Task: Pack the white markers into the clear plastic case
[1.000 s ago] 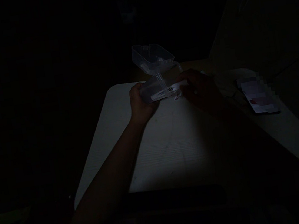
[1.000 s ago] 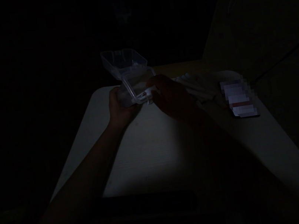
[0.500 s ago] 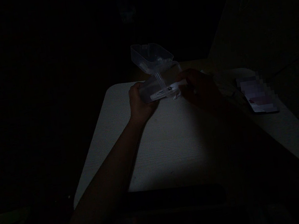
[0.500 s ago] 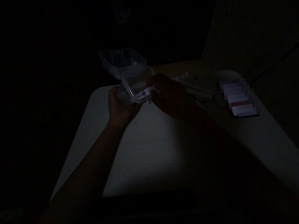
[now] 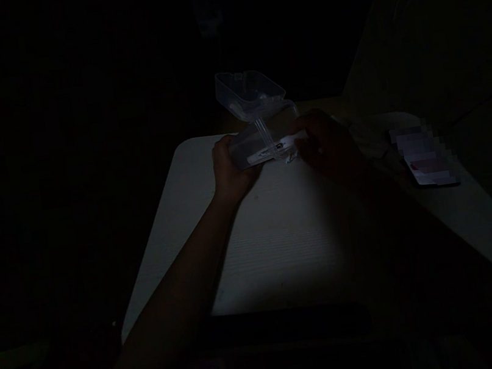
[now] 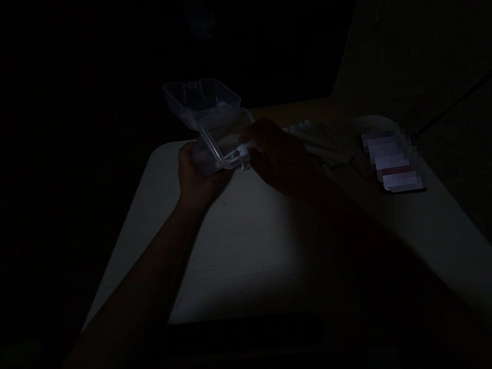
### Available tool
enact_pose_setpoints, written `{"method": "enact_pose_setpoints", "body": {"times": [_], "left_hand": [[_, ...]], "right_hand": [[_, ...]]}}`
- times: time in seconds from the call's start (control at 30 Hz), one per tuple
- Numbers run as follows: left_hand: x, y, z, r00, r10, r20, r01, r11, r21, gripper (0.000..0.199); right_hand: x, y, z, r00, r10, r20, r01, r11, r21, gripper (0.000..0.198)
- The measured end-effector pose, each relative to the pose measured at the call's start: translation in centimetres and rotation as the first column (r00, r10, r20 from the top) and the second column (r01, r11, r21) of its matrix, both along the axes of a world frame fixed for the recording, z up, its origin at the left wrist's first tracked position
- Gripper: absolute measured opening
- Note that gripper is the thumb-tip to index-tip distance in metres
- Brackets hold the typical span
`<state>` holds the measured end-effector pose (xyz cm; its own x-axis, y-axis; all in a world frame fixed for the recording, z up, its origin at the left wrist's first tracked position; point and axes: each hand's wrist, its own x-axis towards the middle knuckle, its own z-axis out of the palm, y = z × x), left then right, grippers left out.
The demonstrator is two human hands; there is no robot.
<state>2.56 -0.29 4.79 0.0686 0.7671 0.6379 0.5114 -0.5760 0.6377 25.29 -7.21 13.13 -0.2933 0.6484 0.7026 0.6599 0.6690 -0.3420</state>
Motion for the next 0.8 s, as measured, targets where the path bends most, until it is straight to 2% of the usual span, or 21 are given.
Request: {"method": "enact_pose_setpoints", "body": {"times": [0.13,0.57,0.8], "left_hand": [[0.15,0.04,-0.02,0.998,0.062,0.0,-0.062,0.998,0.02,0.087],[0.45,0.5,-0.67,0.998,0.056,0.012,-0.056,0.998,0.038,0.092],[0.38,0.58,-0.67,1.0,0.023,0.016,-0.023,1.0,0.021,0.089]], "right_hand": [[0.13,0.08,-0.13,1.0,0.008,-0.005,-0.009,1.0,-0.015,0.029],[0.55,0.35,-0.22,0.999,0.051,-0.002,-0.051,0.998,-0.019,0.031],[0.4,0.41,-0.51,1.0,0.025,0.001,-0.025,0.999,-0.038,0.035]]}}
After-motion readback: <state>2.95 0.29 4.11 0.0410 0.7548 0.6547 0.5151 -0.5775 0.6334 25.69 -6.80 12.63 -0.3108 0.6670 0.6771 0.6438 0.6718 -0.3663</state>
